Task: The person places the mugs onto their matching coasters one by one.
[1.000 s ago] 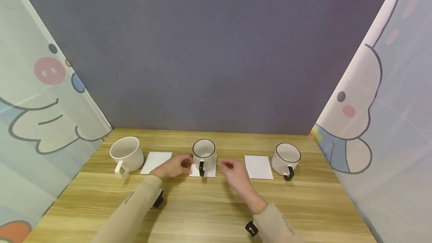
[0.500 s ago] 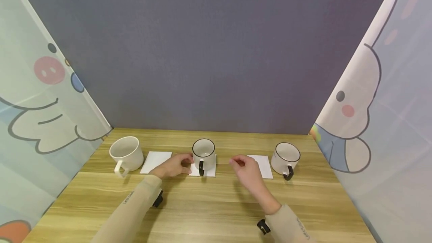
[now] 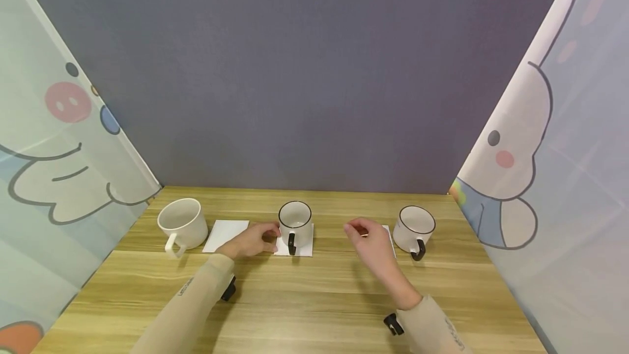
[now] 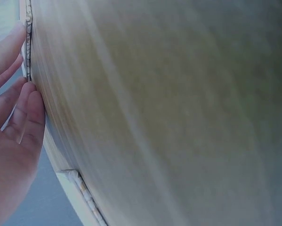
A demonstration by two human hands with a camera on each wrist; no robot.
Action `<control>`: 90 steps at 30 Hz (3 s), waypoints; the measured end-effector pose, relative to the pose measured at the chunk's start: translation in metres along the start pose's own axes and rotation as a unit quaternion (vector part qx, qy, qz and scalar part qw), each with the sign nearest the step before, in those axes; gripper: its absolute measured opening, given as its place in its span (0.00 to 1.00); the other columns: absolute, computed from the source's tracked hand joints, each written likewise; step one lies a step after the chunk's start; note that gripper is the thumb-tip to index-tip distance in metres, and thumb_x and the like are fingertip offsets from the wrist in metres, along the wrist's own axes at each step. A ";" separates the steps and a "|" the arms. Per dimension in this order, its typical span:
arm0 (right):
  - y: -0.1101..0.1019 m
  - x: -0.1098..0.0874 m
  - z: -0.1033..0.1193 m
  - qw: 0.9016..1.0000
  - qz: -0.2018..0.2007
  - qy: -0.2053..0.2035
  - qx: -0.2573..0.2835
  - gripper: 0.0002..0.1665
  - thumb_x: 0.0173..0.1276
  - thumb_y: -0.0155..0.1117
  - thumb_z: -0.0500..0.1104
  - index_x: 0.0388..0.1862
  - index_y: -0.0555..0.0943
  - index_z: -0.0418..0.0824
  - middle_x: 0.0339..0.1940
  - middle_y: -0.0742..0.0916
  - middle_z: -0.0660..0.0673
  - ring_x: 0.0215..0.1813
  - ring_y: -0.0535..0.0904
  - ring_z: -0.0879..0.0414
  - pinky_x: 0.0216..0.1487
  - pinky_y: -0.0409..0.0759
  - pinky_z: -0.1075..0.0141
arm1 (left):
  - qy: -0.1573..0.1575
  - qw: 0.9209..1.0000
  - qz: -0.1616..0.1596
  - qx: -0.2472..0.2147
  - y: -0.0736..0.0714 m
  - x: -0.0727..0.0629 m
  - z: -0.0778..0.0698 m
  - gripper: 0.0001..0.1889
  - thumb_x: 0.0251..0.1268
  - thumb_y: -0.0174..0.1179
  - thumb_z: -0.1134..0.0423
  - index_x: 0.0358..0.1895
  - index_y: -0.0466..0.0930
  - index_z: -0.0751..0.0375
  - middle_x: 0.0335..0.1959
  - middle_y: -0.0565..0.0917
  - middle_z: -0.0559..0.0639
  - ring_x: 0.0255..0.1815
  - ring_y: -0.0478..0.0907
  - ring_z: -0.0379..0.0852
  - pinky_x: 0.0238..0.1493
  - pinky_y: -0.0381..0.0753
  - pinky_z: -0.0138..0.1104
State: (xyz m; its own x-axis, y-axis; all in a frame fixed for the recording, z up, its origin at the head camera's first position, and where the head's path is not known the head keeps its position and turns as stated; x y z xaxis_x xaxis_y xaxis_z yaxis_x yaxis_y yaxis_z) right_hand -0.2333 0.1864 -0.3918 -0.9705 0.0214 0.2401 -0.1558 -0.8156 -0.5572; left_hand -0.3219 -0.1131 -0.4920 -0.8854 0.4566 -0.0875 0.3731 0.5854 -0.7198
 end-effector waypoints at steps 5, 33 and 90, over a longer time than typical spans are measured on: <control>-0.010 -0.002 -0.001 1.000 -0.013 -0.009 -0.014 0.12 0.75 0.65 0.43 0.47 0.87 0.36 0.41 0.89 0.43 0.45 0.84 0.50 0.42 0.80 0.64 | -0.001 1.000 -0.002 0.000 -0.001 0.000 0.000 0.13 0.60 0.73 0.66 0.44 0.79 0.52 0.73 0.72 0.57 0.67 0.74 0.59 0.69 0.69 0.53; -0.066 -0.011 -0.023 0.993 -0.104 -0.030 -0.043 0.12 0.73 0.66 0.42 0.45 0.86 0.33 0.43 0.88 0.38 0.39 0.78 0.70 0.37 0.78 0.77 | 0.010 1.000 -0.001 -0.004 0.000 0.001 0.002 0.14 0.59 0.73 0.67 0.44 0.79 0.55 0.72 0.72 0.59 0.66 0.75 0.60 0.70 0.68 0.54; -0.095 -0.027 -0.140 0.975 -0.075 0.209 0.026 0.30 0.77 0.60 0.49 0.56 0.78 0.20 0.33 0.88 0.42 0.31 0.84 0.60 0.35 0.87 0.66 | 0.010 1.000 -0.005 -0.010 0.002 -0.002 -0.001 0.13 0.60 0.73 0.67 0.45 0.80 0.55 0.72 0.72 0.59 0.67 0.74 0.60 0.68 0.71 0.52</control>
State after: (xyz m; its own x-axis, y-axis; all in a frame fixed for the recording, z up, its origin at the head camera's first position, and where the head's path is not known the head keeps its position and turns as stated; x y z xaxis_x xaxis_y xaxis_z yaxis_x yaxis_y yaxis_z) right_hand -0.2183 0.3443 -0.4563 -0.9299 0.3662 -0.0348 -0.3019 -0.8137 -0.4968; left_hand -0.3188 -0.1126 -0.4922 -0.8834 0.4640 -0.0666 0.3698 0.6026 -0.7072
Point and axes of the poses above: each hand's wrist, its own x-axis towards the middle knuckle, its own y-axis out of the palm, z = x × y, the point moved 5 cm from there along x, towards the middle knuckle
